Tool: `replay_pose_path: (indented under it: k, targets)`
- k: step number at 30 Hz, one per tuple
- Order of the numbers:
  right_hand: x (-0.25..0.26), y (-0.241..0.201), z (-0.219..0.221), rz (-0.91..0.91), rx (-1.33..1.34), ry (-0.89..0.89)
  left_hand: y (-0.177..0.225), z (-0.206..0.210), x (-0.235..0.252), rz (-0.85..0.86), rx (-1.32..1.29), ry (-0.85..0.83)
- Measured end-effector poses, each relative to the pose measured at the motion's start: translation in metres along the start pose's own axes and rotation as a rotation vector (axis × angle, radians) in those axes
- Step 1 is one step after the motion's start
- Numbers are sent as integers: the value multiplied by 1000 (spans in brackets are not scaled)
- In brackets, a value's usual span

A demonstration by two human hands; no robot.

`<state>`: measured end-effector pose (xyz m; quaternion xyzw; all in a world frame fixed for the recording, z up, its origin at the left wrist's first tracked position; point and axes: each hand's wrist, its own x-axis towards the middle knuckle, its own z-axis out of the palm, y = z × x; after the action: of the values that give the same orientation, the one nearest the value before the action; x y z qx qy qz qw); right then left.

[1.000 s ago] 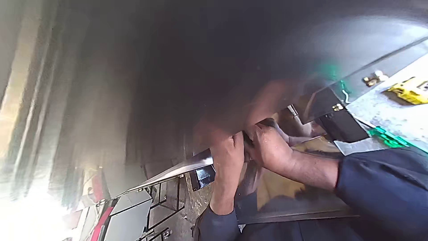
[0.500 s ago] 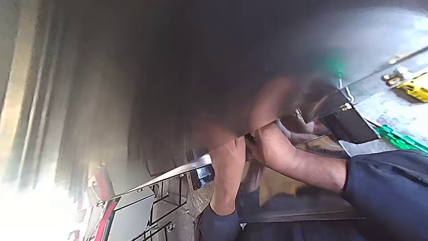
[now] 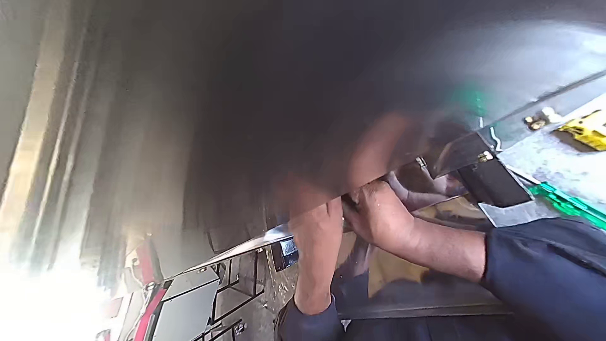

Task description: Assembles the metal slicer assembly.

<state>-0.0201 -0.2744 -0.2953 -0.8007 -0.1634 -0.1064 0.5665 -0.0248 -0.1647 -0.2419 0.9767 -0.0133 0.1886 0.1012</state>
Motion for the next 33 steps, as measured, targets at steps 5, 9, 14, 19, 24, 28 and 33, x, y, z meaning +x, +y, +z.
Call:
replay_pose_path:
  k: [5, 9, 14, 19, 24, 28, 33]
  targets:
    - [-2, 4, -10, 162, -79, -189, 1, 7, -3, -73, 6, -171]
    - [-10, -4, -32, 279, -188, -472, -3, 12, -24, -135, -53, -316]
    - [-20, 3, -28, 23, -281, -332, -12, 18, -42, -112, -183, -174]
    - [-16, 10, -21, -88, -333, -217, -8, 22, -39, -109, -208, -77]
    - [-7, 11, -16, -87, -338, -223, -10, 26, -33, -115, -193, -38]
    - [-7, 13, -12, -114, -355, -182, -13, 30, -32, -85, -206, -5]
    - [-8, 14, -9, -118, -375, -154, -14, 30, -32, -51, -179, -1]
